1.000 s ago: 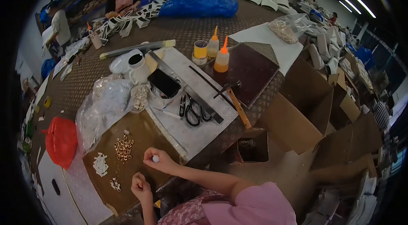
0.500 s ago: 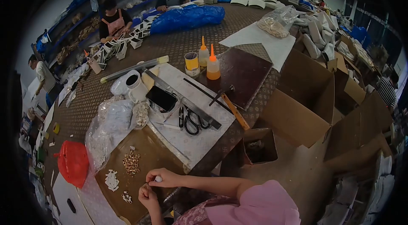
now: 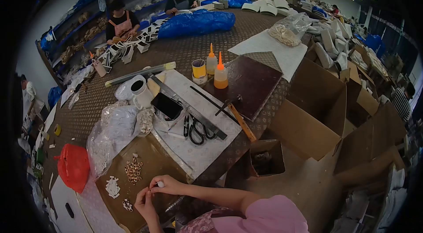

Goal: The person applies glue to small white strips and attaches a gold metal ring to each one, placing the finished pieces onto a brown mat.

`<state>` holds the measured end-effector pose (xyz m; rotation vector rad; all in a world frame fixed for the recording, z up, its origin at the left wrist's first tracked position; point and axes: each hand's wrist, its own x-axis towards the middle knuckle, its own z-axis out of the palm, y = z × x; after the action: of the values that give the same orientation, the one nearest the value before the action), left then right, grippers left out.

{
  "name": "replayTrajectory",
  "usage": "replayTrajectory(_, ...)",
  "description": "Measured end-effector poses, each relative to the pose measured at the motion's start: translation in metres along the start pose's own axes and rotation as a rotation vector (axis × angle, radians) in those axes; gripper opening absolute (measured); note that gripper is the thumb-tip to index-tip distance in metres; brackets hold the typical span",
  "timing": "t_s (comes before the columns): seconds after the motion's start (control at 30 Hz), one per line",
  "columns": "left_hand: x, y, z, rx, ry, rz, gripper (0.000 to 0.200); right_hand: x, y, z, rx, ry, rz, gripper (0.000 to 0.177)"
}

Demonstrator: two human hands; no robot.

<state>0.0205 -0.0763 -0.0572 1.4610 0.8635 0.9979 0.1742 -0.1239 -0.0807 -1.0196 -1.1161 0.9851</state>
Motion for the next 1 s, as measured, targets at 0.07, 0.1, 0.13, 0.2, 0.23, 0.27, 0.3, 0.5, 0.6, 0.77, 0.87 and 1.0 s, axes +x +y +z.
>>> replayTrajectory(0.07, 0.000, 0.001, -0.001, -0.024, -0.020, -0.048, 0.012, 0.000, -0.001, 0.000, 0.049, -0.025, 0.012, 0.014)
replayTrajectory(0.1, 0.000, 0.004, -0.001, -0.039, -0.025, -0.063, 0.013, 0.000, -0.002, 0.000, 0.073, -0.039, 0.017, 0.013)
replayTrajectory(0.13, 0.001, 0.007, -0.001, -0.052, -0.031, -0.077, 0.013, 0.000, -0.003, 0.000, 0.077, -0.048, 0.044, 0.013)
replayTrajectory(0.2, 0.006, 0.014, -0.004, -0.109, -0.102, -0.124, 0.014, 0.000, -0.005, -0.001, 0.085, -0.066, 0.098, 0.012)
replayTrajectory(0.23, 0.009, 0.015, -0.006, -0.138, -0.138, -0.147, 0.015, 0.000, -0.006, -0.002, 0.092, -0.076, 0.095, 0.012)
replayTrajectory(0.27, 0.012, 0.011, -0.009, -0.205, -0.167, -0.179, 0.015, 0.000, -0.008, -0.003, 0.099, -0.086, 0.093, 0.013)
replayTrajectory(0.3, 0.015, 0.004, -0.010, -0.273, -0.194, -0.212, 0.015, -0.001, -0.010, -0.004, 0.106, -0.097, 0.092, 0.013)
replayTrajectory(0.5, 0.021, -0.006, -0.008, -0.249, -0.166, -0.237, 0.010, 0.001, -0.007, -0.001, 0.118, 0.017, 0.177, 0.015)
replayTrajectory(0.6, 0.026, -0.001, -0.029, 0.318, 0.026, -0.008, 0.008, 0.005, 0.005, 0.003, 0.105, 0.118, 0.127, 0.014)
replayTrajectory(0.77, 0.029, -0.007, -0.084, 0.949, 0.206, 0.227, 0.010, 0.007, 0.007, -0.005, 0.297, 0.187, 0.177, 0.009)
replayTrajectory(0.87, 0.042, -0.008, -0.092, 0.968, 0.242, 0.314, 0.010, 0.009, 0.001, -0.003, 0.294, 0.162, 0.203, 0.012)
replayTrajectory(1.0, 0.082, -0.021, -0.084, 0.914, 0.205, 0.357, 0.012, 0.009, -0.003, -0.002, 0.288, 0.151, 0.228, 0.013)
